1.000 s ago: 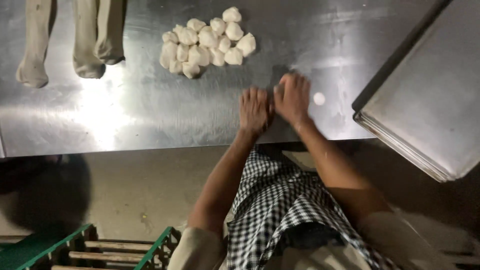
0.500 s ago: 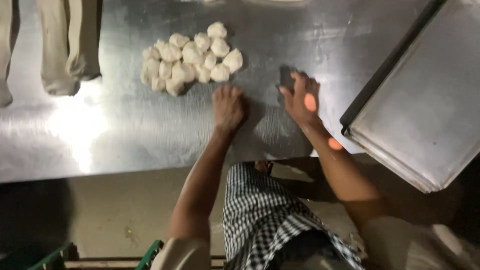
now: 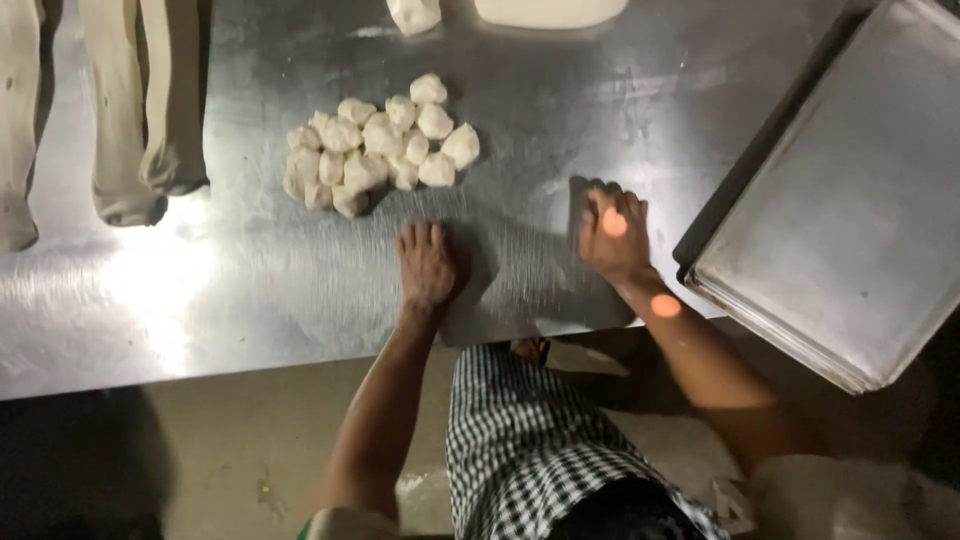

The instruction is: The person is portioning dough and rolling it into small round balls on a metal table and placing them onto a baking sheet.

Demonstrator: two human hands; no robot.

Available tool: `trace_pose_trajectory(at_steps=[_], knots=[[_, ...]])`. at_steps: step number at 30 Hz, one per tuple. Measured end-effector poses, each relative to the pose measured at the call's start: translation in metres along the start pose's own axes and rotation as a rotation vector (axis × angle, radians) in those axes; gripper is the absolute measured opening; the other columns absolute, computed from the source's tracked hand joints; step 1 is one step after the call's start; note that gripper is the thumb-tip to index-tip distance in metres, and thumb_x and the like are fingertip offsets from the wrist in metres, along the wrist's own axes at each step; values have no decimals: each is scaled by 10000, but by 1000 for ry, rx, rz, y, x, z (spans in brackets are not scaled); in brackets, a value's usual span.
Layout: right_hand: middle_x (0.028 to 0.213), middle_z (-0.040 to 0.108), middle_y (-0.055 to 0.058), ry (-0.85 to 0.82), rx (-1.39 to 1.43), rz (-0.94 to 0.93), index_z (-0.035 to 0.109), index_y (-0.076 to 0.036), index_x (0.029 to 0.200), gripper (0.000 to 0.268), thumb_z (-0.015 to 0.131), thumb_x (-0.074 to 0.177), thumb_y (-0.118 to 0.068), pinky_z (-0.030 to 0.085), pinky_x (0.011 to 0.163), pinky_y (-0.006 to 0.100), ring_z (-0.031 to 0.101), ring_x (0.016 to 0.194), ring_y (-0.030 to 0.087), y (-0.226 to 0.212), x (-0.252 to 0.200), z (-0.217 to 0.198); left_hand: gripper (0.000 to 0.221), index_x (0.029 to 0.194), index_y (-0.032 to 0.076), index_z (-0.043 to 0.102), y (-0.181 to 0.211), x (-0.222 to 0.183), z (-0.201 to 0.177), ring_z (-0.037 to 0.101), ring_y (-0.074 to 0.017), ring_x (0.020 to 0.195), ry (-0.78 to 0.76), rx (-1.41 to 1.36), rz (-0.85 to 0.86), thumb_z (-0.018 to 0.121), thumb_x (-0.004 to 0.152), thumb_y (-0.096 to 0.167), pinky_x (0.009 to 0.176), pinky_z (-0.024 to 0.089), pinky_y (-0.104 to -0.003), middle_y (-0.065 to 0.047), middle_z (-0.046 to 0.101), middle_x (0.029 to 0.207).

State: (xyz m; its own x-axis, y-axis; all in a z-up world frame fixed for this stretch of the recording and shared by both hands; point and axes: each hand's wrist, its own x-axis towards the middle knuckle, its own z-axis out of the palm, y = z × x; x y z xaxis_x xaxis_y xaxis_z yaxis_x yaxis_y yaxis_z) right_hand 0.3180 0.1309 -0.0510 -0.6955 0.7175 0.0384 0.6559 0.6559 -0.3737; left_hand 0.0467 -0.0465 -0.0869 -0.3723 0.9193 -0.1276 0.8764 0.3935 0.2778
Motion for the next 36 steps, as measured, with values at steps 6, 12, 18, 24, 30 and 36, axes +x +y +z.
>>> trace_pose_trajectory(at_steps=[6,12,18,24,30,36], knots=[[1022,664,164,373,220,67,550,-22,1302,359,674,979,-118,438,924,519,594,981,352,-60,29,9,168,1062,100,615,60,26,1,555,-331,1059,232,-153,51,597,975,242,955,419,-472,-121,596,1074],[1188,660,233,227,307,-69,550,-15,1327,333,634,1014,-93,459,967,509,599,1138,389,-42,-62,26,467,1135,59,601,66,-73,39,547,-320,1063,293,179,139,673,720,260,930,460,-434,-138,591,1106],[1109,653,231,283,67,-136,571,-31,1242,351,670,916,-114,447,957,536,604,1050,444,5,-24,2,353,1135,25,582,7,-29,8,502,-350,1094,131,-54,24,657,906,282,1014,391,-470,-179,563,1125],[1026,657,171,411,140,96,559,-18,1259,327,705,995,-142,421,898,535,608,920,377,-29,36,12,293,1005,59,574,54,45,-4,525,-337,1035,338,-145,40,687,827,262,961,404,-484,-140,590,1033],[928,615,179,282,344,203,576,-30,1212,232,597,992,-99,490,790,478,612,885,372,-51,-23,11,253,951,45,632,63,-25,10,546,-365,959,385,-156,321,662,757,205,856,426,-487,-163,592,971],[921,666,148,107,116,-11,615,-50,1047,149,653,920,-118,482,895,510,650,861,331,-9,-8,-10,233,981,32,662,6,1,-16,526,-388,962,280,-126,445,682,863,232,877,434,-503,-185,566,979]])
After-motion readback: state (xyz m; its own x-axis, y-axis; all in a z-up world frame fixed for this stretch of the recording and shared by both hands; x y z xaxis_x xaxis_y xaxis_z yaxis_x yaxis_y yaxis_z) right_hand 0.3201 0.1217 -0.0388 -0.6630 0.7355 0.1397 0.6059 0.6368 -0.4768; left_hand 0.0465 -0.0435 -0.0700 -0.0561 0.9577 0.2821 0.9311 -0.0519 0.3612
